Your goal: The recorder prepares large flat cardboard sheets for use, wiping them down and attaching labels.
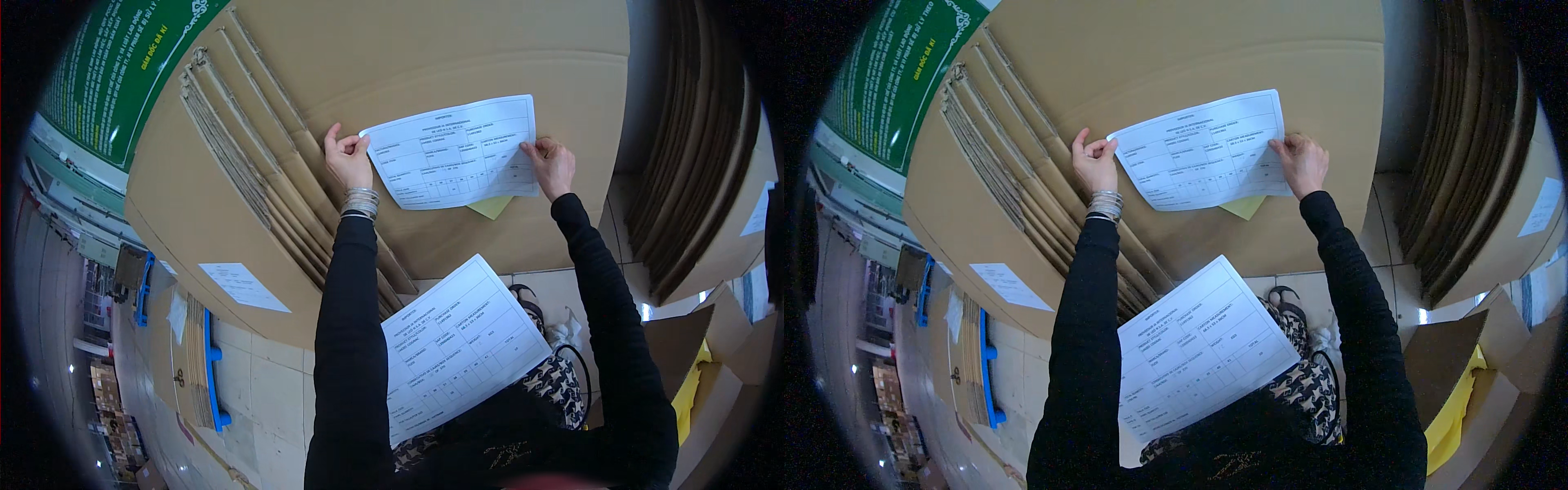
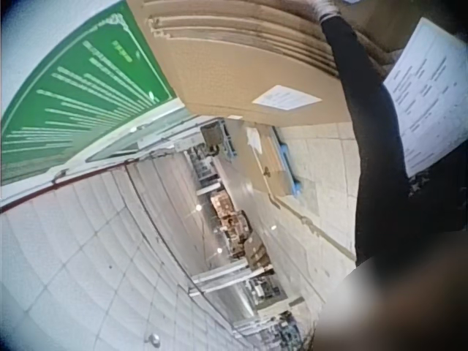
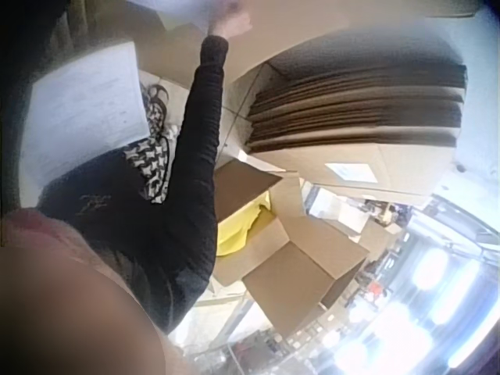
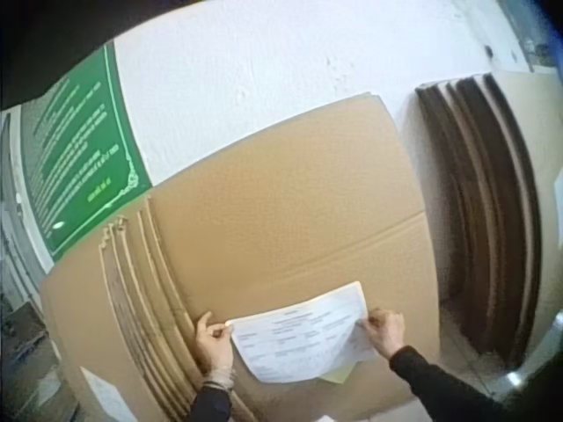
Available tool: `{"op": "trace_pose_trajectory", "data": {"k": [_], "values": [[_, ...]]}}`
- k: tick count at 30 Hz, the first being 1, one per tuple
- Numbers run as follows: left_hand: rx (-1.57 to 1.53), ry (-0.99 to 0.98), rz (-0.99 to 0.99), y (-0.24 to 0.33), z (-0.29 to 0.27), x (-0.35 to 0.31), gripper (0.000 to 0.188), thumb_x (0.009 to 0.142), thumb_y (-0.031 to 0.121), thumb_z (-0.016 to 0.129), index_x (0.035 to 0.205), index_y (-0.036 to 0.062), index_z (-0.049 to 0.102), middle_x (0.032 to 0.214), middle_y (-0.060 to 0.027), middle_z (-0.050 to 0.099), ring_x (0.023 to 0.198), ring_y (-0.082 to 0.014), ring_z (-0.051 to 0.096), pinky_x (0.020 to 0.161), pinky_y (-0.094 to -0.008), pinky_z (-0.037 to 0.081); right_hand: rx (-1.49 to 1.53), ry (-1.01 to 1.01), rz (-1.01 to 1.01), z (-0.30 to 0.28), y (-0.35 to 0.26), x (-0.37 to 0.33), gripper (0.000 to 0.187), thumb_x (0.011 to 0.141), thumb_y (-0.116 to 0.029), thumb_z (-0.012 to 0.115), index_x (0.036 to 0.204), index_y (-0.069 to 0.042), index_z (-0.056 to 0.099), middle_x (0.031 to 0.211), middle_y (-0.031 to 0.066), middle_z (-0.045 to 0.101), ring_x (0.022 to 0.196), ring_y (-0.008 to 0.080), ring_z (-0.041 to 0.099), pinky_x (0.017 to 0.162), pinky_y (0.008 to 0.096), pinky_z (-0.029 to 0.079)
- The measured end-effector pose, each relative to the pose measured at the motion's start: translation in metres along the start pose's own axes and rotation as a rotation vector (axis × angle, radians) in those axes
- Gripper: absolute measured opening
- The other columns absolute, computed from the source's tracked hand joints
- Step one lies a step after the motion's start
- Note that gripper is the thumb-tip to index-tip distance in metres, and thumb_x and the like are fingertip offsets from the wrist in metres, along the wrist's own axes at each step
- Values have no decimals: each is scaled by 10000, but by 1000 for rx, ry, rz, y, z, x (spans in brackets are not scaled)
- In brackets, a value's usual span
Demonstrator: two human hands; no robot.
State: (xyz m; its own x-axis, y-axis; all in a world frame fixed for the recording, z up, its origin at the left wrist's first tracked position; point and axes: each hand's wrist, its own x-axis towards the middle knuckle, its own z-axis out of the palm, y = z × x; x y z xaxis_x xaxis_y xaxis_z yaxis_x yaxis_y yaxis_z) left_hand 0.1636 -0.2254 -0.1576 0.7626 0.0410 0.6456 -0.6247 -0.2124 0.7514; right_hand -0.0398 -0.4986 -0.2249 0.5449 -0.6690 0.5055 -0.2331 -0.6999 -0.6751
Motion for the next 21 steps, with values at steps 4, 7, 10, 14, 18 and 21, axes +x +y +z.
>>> {"op": "trace_pose_trajectory", "data": {"k": [4,7,10,14,18,21], "values": [[57,-26,-81,17,1,-5,577,656,-31,746,1181,12,509,685,-41,633,676,-134,555,653,-288,471,-4,20,3,3,6,-1,338,777,-396,667,725,-62,666,698,82,639,672,263,611,594,383,438],[237,-48,20,10,-1,-4,654,653,-47,742,1242,44,474,934,-94,638,947,-216,543,832,-336,439,-1,12,17,5,4,-2,339,776,-396,668,729,-60,667,698,79,640,677,263,615,601,384,441],[284,158,115,21,9,-14,615,749,98,706,1302,92,436,1262,-112,488,1206,-294,391,990,-419,332,4,34,14,6,6,-1,340,774,-391,672,731,-54,665,699,83,639,668,271,613,601,389,442],[1020,-507,813,10,19,-53,664,835,402,573,1387,137,318,1494,-118,160,1356,-326,186,1048,-600,149,6,9,-17,-9,9,-2,323,784,-352,676,776,-29,674,693,87,639,632,252,604,559,367,433],[739,-663,764,-5,46,-95,745,839,450,543,1434,137,220,1531,-114,36,1403,-323,29,1017,-703,41,539,-171,143,-24,40,-6,314,821,-288,669,863,23,678,688,74,642,613,136,582,551,289,438],[1056,-691,877,10,71,-107,704,869,464,460,1438,125,221,1534,-81,40,1402,-333,19,1026,-696,60,243,-169,-21,-93,61,-28,200,808,-123,665,931,35,670,742,114,657,673,143,605,641,262,478]]}}
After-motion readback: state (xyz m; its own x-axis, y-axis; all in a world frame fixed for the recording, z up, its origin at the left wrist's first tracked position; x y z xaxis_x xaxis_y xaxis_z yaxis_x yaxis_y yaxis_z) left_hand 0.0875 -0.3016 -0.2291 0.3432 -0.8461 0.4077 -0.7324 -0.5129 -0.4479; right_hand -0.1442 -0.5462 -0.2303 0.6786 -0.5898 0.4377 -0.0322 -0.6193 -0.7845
